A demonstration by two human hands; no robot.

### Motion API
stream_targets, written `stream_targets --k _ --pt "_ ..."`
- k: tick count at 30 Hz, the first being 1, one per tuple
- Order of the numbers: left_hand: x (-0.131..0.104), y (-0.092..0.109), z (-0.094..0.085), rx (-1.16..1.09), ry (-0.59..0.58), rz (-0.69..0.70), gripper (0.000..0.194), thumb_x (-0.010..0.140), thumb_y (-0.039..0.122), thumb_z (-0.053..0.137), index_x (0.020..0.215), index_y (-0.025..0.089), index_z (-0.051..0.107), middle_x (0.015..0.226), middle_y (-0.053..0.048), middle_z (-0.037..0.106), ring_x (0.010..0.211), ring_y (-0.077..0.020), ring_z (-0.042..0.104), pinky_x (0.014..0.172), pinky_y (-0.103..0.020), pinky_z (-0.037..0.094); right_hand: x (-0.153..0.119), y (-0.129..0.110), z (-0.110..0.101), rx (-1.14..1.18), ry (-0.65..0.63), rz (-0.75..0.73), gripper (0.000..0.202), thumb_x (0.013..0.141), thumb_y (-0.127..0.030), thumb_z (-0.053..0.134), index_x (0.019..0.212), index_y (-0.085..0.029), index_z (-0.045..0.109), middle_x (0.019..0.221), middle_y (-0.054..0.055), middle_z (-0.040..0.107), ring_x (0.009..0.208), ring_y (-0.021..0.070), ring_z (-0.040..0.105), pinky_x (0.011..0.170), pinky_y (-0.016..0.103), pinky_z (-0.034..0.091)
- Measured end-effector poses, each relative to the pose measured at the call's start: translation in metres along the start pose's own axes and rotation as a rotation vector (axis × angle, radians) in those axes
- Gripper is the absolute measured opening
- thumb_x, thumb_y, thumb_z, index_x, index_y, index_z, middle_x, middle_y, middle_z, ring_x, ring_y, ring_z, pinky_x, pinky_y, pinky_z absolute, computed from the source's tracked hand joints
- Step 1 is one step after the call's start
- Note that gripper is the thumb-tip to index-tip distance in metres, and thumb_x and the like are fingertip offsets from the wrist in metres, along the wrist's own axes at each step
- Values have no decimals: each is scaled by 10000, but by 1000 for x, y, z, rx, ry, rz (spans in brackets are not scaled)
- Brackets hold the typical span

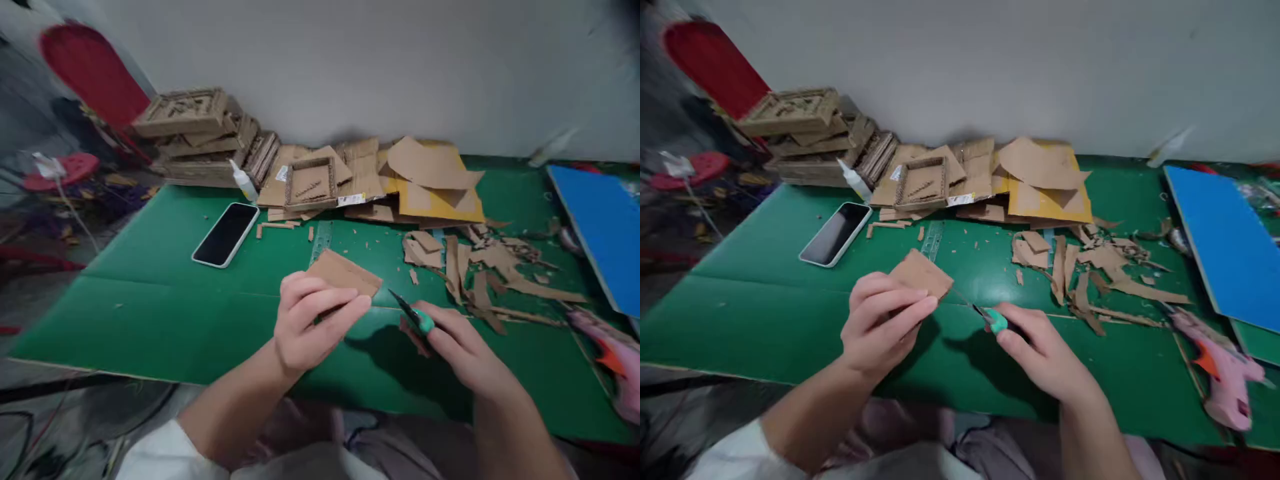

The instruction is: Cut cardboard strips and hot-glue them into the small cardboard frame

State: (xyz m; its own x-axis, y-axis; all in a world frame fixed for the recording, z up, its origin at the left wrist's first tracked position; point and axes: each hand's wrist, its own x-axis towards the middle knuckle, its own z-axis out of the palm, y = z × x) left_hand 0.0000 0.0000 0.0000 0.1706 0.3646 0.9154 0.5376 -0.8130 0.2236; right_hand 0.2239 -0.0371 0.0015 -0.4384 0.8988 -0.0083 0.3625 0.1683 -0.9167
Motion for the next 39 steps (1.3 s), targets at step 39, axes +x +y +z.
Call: stream_targets --k 39 --pt "-1 3 3 -23 20 7 112 721 122 706 779 215 685 726 13 660 685 -113 537 626 -294 439 0 1 2 -15 -57 78 402 902 -520 331 765 -183 501 634 -22 444 563 101 399 533 242 296"
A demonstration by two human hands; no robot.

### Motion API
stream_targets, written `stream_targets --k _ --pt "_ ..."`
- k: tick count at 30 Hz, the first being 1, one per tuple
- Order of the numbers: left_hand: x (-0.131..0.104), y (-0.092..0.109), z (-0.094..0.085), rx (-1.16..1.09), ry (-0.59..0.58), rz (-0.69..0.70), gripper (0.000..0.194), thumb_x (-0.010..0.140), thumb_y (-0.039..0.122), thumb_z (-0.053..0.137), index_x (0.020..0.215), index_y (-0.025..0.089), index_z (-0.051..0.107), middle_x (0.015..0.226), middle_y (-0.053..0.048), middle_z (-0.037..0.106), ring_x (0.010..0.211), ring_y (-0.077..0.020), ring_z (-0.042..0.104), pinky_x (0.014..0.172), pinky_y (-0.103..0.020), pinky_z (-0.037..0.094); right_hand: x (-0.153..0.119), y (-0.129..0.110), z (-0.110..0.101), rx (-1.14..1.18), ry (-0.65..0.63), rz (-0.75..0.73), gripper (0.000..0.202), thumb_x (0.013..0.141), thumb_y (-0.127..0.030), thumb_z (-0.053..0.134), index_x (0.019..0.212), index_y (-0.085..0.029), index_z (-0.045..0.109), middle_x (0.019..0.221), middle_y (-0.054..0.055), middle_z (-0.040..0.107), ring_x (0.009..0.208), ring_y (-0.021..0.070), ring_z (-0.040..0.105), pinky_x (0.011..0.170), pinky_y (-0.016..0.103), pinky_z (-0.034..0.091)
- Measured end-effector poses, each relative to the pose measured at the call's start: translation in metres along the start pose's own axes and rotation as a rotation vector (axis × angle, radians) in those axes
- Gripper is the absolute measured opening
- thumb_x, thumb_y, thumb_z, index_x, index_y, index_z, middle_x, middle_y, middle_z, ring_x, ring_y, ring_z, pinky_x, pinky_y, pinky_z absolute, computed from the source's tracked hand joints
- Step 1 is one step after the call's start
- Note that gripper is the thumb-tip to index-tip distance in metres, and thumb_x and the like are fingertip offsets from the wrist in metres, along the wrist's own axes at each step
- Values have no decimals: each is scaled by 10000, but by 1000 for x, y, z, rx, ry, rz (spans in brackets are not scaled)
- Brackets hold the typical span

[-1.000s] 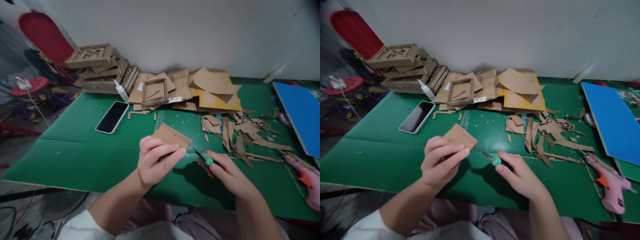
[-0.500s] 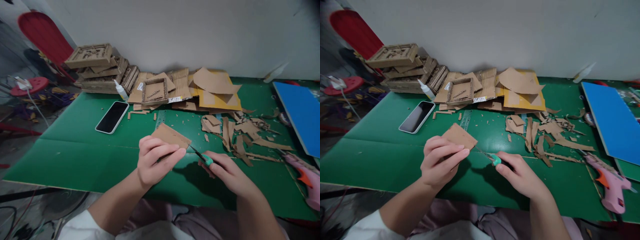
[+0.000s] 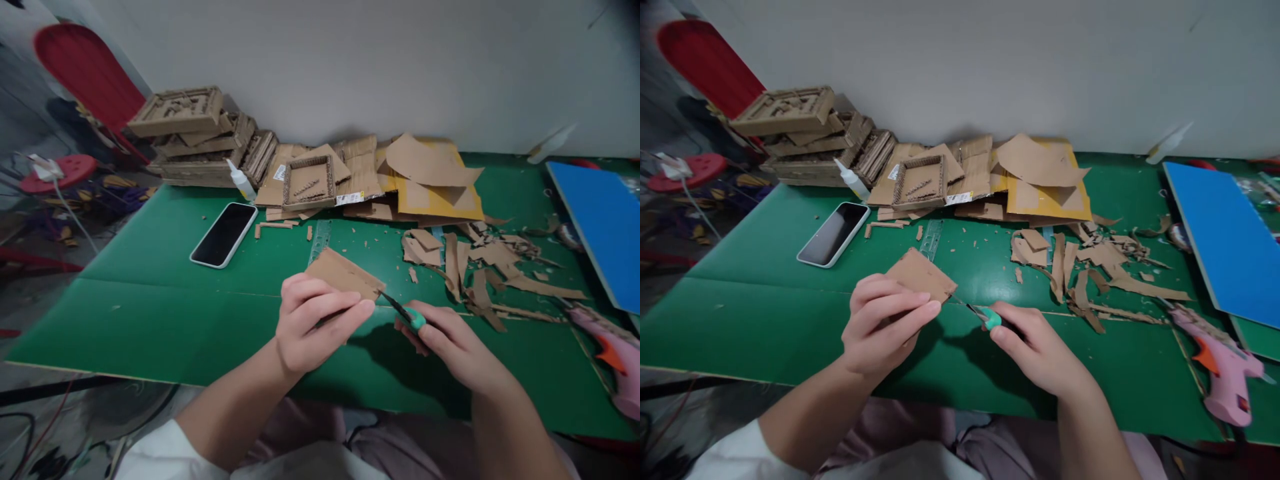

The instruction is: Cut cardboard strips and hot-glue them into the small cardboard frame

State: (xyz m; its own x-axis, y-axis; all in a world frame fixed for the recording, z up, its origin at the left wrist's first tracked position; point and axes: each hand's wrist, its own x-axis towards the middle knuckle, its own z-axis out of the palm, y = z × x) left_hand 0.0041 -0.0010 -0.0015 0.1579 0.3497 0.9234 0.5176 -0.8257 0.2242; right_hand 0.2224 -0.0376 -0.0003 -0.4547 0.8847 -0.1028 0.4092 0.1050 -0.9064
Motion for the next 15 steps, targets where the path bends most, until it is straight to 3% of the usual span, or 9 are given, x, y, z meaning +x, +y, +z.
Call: stream_targets --k 15 --pt "0 1 -1 -2 -52 17 148 739 119 683 836 230 680 747 14 666 713 -118 542 657 -287 450 2 -2 7 8 45 -6 390 907 -515 311 801 -190 498 636 -10 464 572 119 416 549 245 324"
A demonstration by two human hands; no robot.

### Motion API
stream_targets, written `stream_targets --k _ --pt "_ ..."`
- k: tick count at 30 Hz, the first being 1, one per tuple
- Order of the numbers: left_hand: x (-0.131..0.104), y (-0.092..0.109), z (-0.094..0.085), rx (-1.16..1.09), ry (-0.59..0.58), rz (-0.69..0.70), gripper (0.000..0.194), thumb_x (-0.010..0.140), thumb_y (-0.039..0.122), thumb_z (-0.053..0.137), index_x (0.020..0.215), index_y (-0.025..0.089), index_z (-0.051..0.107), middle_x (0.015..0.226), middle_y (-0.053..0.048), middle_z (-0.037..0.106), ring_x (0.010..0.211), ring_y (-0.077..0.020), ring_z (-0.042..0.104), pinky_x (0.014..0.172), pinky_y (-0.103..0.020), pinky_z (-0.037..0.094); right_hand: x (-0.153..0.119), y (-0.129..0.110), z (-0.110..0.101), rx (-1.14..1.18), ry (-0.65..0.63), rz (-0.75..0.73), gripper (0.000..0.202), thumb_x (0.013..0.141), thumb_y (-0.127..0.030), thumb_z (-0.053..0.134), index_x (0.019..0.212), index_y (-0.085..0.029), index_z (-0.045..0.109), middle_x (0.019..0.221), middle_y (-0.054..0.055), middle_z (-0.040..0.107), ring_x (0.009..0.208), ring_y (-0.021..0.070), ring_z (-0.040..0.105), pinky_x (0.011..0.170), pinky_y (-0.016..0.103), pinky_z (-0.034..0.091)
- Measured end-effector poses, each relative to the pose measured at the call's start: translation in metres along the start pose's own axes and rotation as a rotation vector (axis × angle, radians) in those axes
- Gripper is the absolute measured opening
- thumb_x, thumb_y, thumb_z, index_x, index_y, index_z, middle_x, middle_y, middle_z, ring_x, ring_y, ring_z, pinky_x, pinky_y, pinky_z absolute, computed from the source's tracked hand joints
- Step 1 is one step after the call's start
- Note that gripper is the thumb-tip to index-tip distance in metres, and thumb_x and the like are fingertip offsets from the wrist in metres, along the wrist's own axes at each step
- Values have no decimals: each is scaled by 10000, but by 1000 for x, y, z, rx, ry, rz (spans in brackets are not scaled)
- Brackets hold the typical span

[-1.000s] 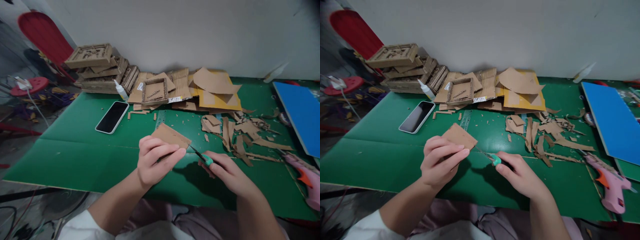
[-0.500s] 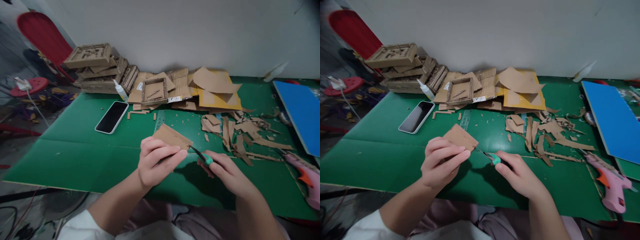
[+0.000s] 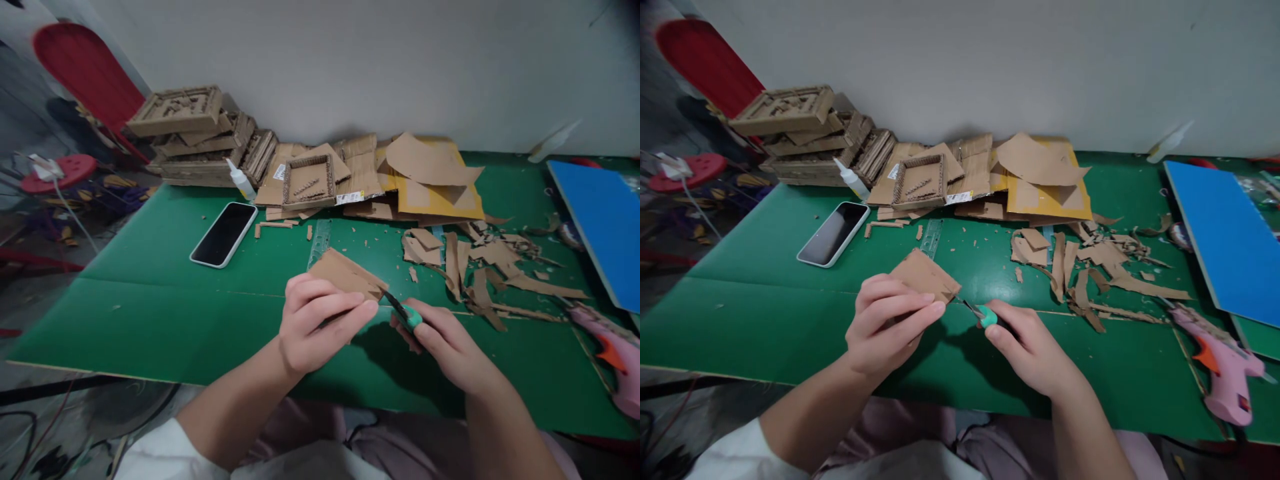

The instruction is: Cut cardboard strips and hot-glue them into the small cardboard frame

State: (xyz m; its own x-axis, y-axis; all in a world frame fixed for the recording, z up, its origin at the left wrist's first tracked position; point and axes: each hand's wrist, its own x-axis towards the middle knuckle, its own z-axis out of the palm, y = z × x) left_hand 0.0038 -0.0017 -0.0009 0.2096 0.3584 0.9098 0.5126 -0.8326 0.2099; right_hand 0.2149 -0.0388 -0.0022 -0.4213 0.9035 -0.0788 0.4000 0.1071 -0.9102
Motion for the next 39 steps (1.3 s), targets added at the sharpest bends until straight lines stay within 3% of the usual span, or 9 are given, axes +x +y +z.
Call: stream_targets --k 6,27,39 --pt "0 1 0 7 -23 -6 141 751 122 675 834 236 679 757 16 676 711 -119 544 661 -287 458 1 1 2 -24 16 -10 372 911 -512 301 799 -196 462 644 -13 455 578 117 412 552 242 324" --pt "4 3 1 -18 92 -85 186 692 69 710 811 208 674 750 3 636 709 -130 548 622 -298 463 4 2 0 -87 -4 14 370 906 -511 324 784 -194 469 654 -8 475 594 117 414 556 237 321" --pt "3 3 2 -18 74 -70 170 674 76 728 760 213 674 710 20 632 669 -107 537 623 -281 437 3 3 0 -45 -11 1 423 890 -557 318 778 -185 486 647 -11 463 584 114 404 549 246 311"
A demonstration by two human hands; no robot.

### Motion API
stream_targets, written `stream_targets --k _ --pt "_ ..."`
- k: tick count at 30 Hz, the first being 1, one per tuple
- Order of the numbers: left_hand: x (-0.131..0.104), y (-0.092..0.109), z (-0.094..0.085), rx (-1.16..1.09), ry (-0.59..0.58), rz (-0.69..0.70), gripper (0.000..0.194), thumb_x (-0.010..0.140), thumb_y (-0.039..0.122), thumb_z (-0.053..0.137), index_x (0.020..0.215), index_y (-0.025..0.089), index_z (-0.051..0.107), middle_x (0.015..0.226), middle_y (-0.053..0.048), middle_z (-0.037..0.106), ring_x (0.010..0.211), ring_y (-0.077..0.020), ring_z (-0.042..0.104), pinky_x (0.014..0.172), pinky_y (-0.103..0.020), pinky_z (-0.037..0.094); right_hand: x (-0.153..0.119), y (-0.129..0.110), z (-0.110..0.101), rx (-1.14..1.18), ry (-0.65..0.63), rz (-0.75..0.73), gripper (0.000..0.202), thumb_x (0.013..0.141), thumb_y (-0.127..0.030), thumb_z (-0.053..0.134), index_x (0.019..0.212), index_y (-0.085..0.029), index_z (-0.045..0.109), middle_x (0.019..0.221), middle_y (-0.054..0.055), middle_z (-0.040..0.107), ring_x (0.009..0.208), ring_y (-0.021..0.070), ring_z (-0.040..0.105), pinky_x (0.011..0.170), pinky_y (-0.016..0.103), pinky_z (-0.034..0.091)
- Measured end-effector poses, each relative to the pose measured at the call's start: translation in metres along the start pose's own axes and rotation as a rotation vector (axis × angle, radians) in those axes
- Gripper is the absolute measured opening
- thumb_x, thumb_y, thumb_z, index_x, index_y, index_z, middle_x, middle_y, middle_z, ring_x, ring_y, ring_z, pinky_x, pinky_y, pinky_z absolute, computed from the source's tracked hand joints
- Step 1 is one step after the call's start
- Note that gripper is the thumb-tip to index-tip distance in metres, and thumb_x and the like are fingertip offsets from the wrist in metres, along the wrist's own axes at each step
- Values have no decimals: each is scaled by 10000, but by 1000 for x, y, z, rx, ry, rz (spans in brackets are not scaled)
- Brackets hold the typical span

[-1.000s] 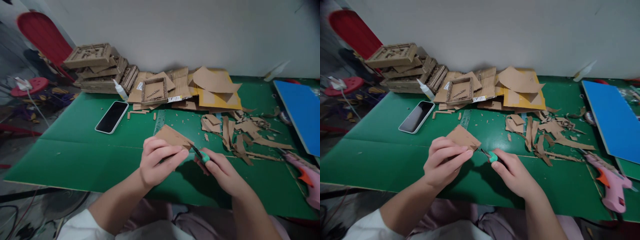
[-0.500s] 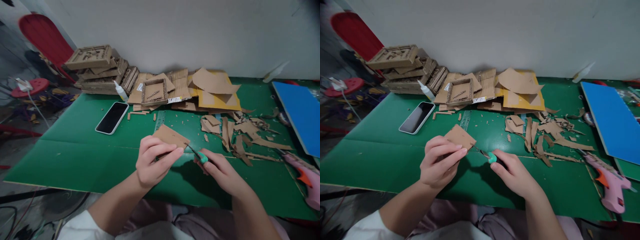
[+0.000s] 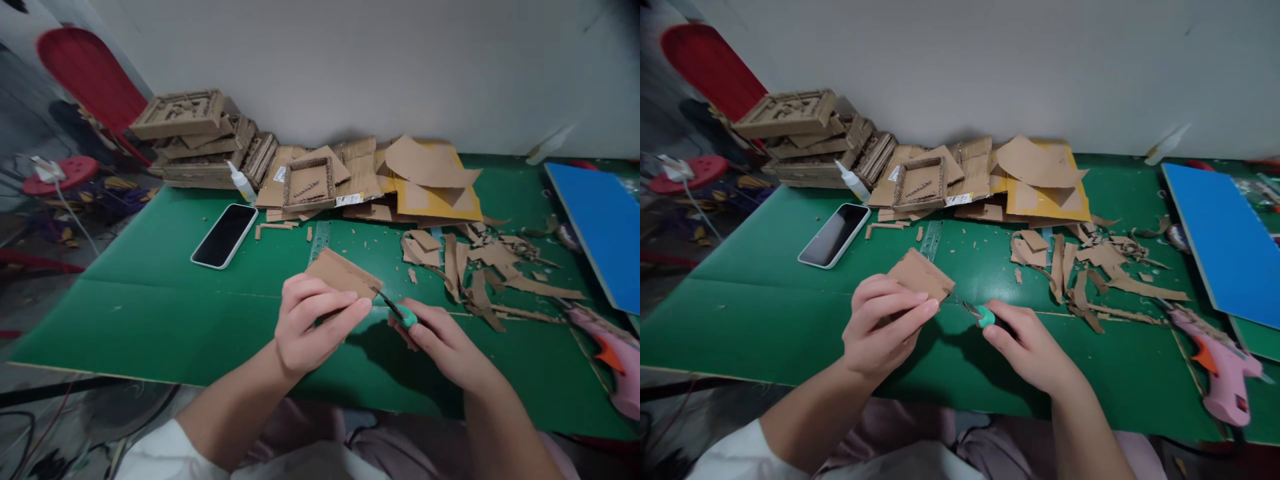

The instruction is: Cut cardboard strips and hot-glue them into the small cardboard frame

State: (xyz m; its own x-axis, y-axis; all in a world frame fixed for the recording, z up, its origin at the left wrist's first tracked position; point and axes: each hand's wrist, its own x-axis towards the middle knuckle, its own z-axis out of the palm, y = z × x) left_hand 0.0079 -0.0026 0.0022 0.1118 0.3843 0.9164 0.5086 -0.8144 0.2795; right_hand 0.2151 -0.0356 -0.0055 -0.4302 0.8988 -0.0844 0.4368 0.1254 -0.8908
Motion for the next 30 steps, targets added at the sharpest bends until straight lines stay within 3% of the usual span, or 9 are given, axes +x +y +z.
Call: stream_targets --k 11,30 --pt "-1 -4 -1 -28 -61 64 87 751 141 683 802 211 684 718 8 654 700 -116 541 635 -285 465 -1 -3 -6 64 -55 -2 422 892 -546 331 777 -180 508 639 -16 451 574 104 405 540 232 316" --pt "-1 -4 0 -55 -111 70 93 771 137 658 830 200 694 732 -4 685 714 -125 551 651 -288 463 -3 -3 -5 50 -33 53 383 903 -507 341 789 -183 511 633 -15 458 562 101 413 530 227 329"
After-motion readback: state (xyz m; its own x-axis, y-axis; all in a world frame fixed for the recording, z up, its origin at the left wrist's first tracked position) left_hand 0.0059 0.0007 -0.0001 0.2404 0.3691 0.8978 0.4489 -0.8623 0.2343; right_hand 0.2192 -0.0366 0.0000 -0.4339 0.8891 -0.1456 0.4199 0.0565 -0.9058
